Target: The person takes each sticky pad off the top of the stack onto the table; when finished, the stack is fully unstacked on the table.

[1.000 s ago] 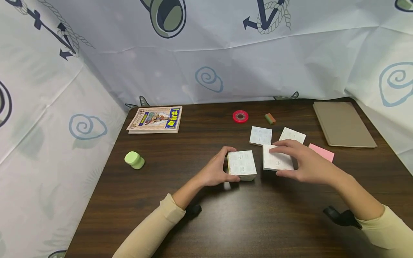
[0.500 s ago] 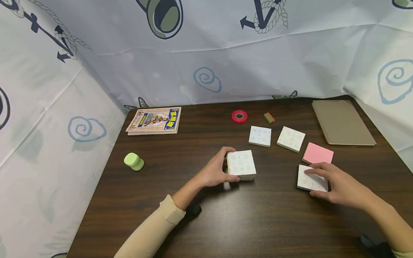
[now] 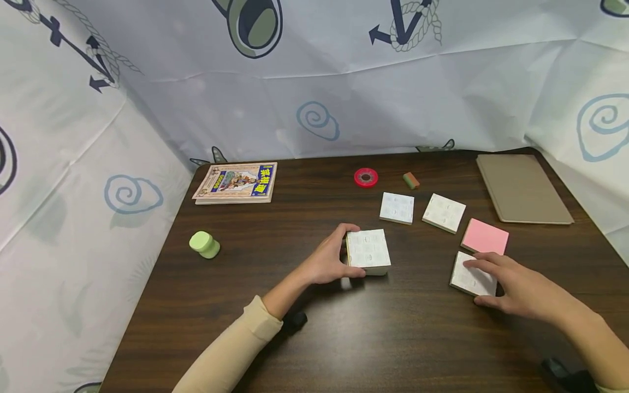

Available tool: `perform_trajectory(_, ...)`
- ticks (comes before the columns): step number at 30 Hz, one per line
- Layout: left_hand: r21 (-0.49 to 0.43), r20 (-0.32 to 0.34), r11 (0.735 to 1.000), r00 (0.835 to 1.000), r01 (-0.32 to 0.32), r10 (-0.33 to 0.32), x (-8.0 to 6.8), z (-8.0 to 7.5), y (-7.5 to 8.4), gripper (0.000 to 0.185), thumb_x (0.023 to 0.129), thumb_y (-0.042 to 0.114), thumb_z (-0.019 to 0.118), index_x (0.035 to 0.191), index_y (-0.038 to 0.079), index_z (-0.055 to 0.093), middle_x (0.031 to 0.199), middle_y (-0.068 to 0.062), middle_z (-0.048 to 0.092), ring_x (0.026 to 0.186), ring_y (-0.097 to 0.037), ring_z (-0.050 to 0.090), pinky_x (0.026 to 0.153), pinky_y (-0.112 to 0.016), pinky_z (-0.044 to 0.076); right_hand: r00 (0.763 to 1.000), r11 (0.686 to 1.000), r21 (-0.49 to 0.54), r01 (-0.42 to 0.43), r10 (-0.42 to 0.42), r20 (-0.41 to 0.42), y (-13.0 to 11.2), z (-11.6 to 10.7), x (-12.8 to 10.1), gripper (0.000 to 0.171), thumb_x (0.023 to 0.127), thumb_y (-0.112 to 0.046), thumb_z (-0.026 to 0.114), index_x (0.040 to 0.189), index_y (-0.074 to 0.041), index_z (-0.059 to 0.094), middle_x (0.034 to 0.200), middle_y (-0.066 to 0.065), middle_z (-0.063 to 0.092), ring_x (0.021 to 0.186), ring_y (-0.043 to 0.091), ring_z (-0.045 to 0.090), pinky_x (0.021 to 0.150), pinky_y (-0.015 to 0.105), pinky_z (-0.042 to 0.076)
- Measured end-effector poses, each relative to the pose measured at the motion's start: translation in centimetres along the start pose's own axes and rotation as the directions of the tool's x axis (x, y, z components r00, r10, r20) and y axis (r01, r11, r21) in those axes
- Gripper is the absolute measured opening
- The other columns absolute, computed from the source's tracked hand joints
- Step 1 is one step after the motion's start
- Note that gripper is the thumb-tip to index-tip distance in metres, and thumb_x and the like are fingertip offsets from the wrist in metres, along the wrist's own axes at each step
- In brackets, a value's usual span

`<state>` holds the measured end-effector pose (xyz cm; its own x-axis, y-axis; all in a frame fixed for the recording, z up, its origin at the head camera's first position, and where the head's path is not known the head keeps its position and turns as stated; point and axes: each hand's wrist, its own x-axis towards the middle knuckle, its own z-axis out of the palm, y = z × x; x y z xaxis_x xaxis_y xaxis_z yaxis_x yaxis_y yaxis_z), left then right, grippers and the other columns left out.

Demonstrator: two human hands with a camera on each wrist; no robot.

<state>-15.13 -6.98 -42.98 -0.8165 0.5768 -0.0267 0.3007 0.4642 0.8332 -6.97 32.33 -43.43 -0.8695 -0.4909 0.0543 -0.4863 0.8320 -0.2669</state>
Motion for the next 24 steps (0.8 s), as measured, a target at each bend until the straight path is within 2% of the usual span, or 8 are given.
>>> perform_trajectory(3,0.010,-0.002,1.000,1.000,-0.001,0.001,-0.1,0.0,0.0,0.089,0.071,0.016,0.089,0.141,0.010,0.035,0.126,-0.008,0.051,0.109,-0.022,0.053,0.097,-0.041,0.043,0.997,0.999,0.006,-0.036,0.036,0.065,-0.5,-1.0,0.3,0.070,0.072,-0.043,0.085,0.128,-0.008,0.062,0.128,0.016,0.055,0.114,0.037,0.056,0.084,0.055,0.049)
perform_trajectory(6,0.011,-0.003,1.000,1.000,-0.005,0.005,-0.1,0.0,0.0,0.089,0.070,0.015,0.090,0.141,0.010,0.035,0.123,-0.007,0.052,0.107,-0.022,0.053,0.095,-0.042,0.044,0.995,0.999,0.010,-0.053,0.052,0.090,-1.3,-2.4,0.9,0.069,0.077,-0.047,0.081,0.130,-0.007,0.061,0.132,0.016,0.054,0.116,0.037,0.055,0.087,0.056,0.047)
perform_trajectory(10,-0.004,-0.009,1.000,1.000,-0.011,0.011,-0.1,0.0,-0.1,0.090,0.069,0.013,0.090,0.141,0.009,0.035,0.121,-0.007,0.053,0.104,-0.022,0.053,0.094,-0.042,0.045,0.999,0.999,0.037,-0.018,0.017,0.048,-3.4,-4.2,2.4,0.061,0.084,-0.045,0.075,0.132,-0.011,0.060,0.136,0.009,0.053,0.117,0.030,0.057,0.088,0.052,0.047)
perform_trajectory(13,-0.008,-0.011,1.000,1.000,-0.017,0.017,-0.1,-0.1,-0.1,0.091,0.069,0.012,0.090,0.140,0.008,0.034,0.120,-0.007,0.053,0.104,-0.022,0.054,0.094,-0.042,0.045,0.998,0.997,0.050,0.066,-0.065,-0.023,-5.2,-4.8,4.2,0.055,0.087,-0.040,0.074,0.133,-0.014,0.060,0.137,0.005,0.053,0.115,0.024,0.058,0.086,0.047,0.049)
perform_trajectory(16,0.001,-0.014,1.000,1.000,-0.023,0.023,-0.1,0.0,-0.1,0.092,0.068,0.010,0.090,0.141,0.007,0.034,0.120,-0.007,0.053,0.104,-0.023,0.054,0.094,-0.043,0.045,0.985,0.984,0.073,0.162,-0.157,-0.066,-6.9,-4.3,6.4,0.055,0.086,-0.037,0.076,0.134,-0.015,0.059,0.140,0.004,0.050,0.120,0.022,0.054,0.090,0.044,0.048)
perform_trajectory(19,0.022,-0.020,0.999,1.000,-0.024,0.024,-0.1,0.0,0.0,0.092,0.067,0.010,0.091,0.141,0.006,0.035,0.120,-0.007,0.053,0.104,-0.022,0.054,0.093,-0.041,0.045,0.970,0.964,0.113,0.239,-0.232,-0.070,-8.2,-3.2,8.7,0.059,0.085,-0.035,0.078,0.136,-0.016,0.057,0.144,0.005,0.046,0.128,0.023,0.047,0.097,0.044,0.044)
perform_trajectory(24,0.063,-0.016,0.998,1.000,-0.015,0.016,0.0,0.1,-0.1,0.091,0.068,0.014,0.091,0.140,0.006,0.035,0.124,-0.005,0.053,0.106,-0.018,0.053,0.092,-0.035,0.043,0.953,0.939,0.161,0.304,-0.301,-0.043,-9.9,-1.0,11.9,0.064,0.083,-0.036,0.079,0.139,-0.014,0.054,0.150,0.006,0.040,0.135,0.024,0.038,0.103,0.045,0.040)
